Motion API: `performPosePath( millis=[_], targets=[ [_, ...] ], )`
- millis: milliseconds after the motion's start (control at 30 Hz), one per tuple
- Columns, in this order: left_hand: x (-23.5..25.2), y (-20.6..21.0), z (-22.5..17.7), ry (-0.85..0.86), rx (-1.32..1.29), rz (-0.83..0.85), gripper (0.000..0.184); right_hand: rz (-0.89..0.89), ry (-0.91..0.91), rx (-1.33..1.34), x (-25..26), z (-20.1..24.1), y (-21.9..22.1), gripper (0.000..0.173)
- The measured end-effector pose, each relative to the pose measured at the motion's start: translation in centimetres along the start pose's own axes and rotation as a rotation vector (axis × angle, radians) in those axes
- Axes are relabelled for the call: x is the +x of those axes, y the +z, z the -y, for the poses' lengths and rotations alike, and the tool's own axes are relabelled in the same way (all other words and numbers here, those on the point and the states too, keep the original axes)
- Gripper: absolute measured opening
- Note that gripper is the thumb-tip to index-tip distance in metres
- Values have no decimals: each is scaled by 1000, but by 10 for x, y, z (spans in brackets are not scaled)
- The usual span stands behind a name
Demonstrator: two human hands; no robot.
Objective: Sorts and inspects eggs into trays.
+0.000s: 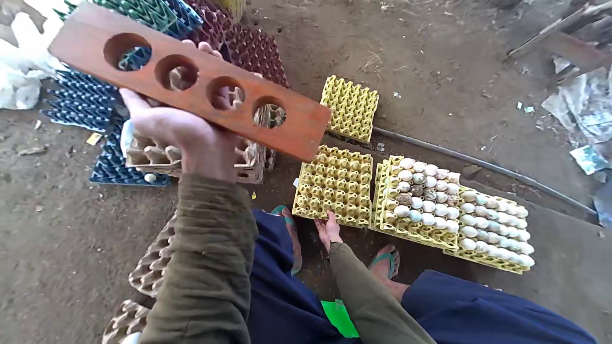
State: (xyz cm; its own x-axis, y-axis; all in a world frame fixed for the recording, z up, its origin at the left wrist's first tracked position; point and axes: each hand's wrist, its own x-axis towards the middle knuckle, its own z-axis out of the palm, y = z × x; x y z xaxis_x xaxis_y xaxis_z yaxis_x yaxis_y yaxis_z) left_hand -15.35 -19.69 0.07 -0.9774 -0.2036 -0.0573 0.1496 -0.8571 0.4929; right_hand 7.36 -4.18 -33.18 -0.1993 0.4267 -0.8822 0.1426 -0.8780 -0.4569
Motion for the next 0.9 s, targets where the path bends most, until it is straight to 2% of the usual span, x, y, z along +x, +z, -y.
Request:
performPosePath(
  millis=[133,267,500,567,633,700,733,800,900],
  targets=[
    [0,-6,-9,-15,-12,71,84,30,-110,7,-15,5,3,44],
    [-1,-11,-14,-1,-34,79,85,107,-192,43,-34,28,24,41],
    [4,-25,-23,22,-19,94,89,260,-337,86,-30,139,139,42],
    [6,-30,-25,30,-20,101,89,324,-339,126,-18,169,172,47],
    [5,-31,-27,37,26,101,91,325,-313,81,-9,190,190,68],
    [3,-33,-29,33,79,114,93,266,-314,23,-1,197,190,88],
    [3,-34,-29,25,95,129,94,237,-333,29,5,197,184,91],
    [4,-35,-29,40,111,137,93,240,-416,52,28,186,167,84],
    [4,-30,-26,56,117,84,91,283,-457,19,40,145,120,65]
  ],
)
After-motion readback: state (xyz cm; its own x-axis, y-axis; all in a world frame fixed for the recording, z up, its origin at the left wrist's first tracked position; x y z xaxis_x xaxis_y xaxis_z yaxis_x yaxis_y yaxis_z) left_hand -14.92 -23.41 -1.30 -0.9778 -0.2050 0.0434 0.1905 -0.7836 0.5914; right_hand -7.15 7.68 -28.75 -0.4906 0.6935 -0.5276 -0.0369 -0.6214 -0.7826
